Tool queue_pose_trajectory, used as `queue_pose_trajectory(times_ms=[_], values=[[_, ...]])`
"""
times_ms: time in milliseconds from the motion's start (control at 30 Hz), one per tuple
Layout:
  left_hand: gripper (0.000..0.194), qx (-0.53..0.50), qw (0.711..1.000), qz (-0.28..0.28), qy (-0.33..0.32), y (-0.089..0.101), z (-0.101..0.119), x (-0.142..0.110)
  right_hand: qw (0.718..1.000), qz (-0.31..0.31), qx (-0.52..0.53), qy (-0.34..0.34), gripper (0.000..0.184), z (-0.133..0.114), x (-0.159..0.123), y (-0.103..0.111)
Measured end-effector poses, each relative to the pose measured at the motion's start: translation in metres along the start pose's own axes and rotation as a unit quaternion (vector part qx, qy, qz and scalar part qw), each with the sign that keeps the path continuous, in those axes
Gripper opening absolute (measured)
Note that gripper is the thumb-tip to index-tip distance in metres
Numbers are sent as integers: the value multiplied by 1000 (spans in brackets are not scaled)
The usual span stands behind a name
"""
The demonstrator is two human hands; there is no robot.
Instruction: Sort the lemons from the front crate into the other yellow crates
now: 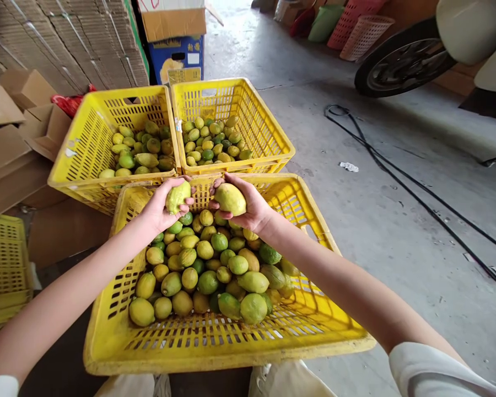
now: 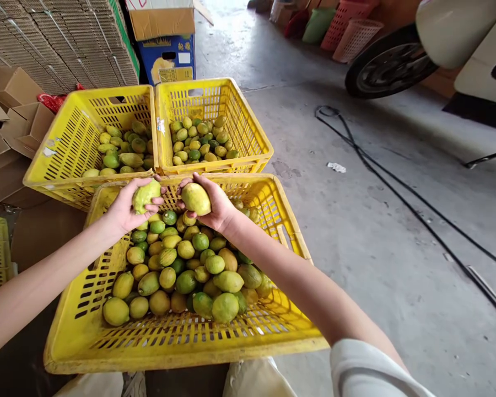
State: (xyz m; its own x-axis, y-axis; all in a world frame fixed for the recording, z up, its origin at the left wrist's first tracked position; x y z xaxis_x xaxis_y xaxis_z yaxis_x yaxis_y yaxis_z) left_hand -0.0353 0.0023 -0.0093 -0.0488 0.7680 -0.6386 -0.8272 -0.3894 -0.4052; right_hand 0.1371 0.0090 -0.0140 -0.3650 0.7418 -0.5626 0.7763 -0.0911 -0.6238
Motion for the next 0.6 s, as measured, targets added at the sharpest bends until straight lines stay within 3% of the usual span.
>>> queue_pose_trajectory(times_ms=[133, 200, 300, 367, 433, 500, 567, 600], values=[[28, 1, 1000, -17, 6, 5, 0, 5, 995, 81, 30, 49, 26, -1, 6, 6], [32, 5, 1000, 13, 22, 8, -5, 7, 983, 118, 43, 130, 17, -5, 8, 6], [31, 23, 992, 97, 79, 16, -20, 12, 939, 153, 14, 308, 35, -12, 0, -6], [29, 41, 985, 127, 112, 21, -32, 16, 873, 174, -59, 452, 50, -18, -12, -24], [28, 55, 980, 136, 136, 26, -42, 20, 757, 212, -140, 601, 57, -24, -27, -47], [27, 65, 976, 139, 155, 31, -51, 22, 645, 230, -204, 700, 56, -30, -32, -71], [25, 72, 974, 136, 168, 35, -57, 23, 544, 202, -251, 775, 48, -37, -23, -94], [24, 76, 973, 132, 172, 37, -60, 23, 513, 157, -293, 792, 45, -38, -11, -104]])
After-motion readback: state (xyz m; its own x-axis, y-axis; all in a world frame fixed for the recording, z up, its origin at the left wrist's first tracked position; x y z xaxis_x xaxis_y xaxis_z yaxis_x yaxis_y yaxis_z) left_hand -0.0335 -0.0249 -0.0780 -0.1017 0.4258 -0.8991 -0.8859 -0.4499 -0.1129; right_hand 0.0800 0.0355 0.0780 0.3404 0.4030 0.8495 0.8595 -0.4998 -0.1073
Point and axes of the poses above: each hand's wrist, its own x-axis towards the middle knuckle, its own y-axis out of the back of the hand, z = x × y, the point moved 3 cm from there along x, towards the middle knuckle, and after that the axes turned 15 degrees about z, right-handed, at the moved point
